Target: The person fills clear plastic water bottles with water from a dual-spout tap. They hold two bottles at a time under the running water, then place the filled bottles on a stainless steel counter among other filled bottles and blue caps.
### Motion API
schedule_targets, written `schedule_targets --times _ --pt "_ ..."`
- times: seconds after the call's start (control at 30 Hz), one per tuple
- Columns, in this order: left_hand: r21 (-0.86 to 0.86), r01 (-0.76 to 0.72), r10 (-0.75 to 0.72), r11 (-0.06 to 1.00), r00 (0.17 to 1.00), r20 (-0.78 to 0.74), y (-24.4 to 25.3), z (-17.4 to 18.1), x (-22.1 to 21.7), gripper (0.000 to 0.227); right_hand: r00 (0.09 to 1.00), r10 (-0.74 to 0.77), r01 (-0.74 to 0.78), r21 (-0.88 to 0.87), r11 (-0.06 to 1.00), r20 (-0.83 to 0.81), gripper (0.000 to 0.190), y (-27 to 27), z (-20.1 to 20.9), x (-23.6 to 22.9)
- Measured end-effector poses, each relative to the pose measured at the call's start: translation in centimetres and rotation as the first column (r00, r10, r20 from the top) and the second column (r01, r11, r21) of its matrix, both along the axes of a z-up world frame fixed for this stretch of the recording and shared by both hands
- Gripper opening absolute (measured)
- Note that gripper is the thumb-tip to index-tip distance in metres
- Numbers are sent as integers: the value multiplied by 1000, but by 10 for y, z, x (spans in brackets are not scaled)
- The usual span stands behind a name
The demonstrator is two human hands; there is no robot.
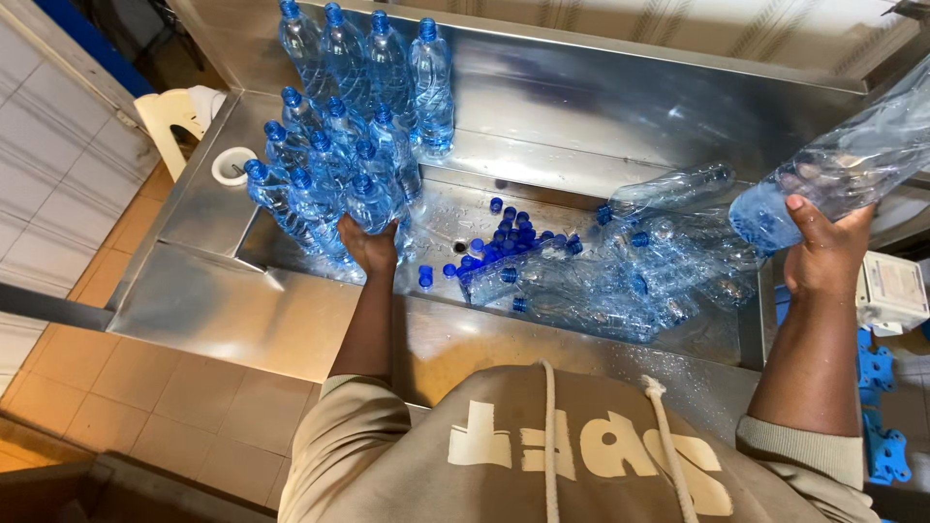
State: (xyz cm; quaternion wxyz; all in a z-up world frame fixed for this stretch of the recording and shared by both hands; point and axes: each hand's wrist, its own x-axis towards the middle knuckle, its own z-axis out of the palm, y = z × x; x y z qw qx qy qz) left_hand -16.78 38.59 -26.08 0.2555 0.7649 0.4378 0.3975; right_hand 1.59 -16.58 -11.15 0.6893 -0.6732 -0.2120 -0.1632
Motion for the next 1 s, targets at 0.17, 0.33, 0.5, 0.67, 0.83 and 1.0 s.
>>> schedule_targets --times 0.17,0.33,0.5,0.67,0.83,1.0 --pt "-47 -26 31 999 995 95 -4 -1 -5 99 1000 -3 4 8 1000 -20 71 -5 -3 2" --pt "-78 -73 81 994 991 108 -2 3 -5 91 1000 -5 6 14 1000 -10 61 -6 -5 3" --pt "-98 -101 103 990 994 19 -8 13 -5 100 998 -7 9 42 999 -62 71 -1 -4 6" --pt "364 -269 252 892 963 95 -33 8 0 148 976 -138 113 -152 982 -168 67 -4 12 -7" --pt "490 -324 406 810 911 -68 -84 7 25 122 975 -125 95 -159 983 -185 62 12 24 -4" --pt "-350 216 -265 912 959 -100 -133 23 26 77 955 -185 157 -131 979 -234 77 17 20 -7"
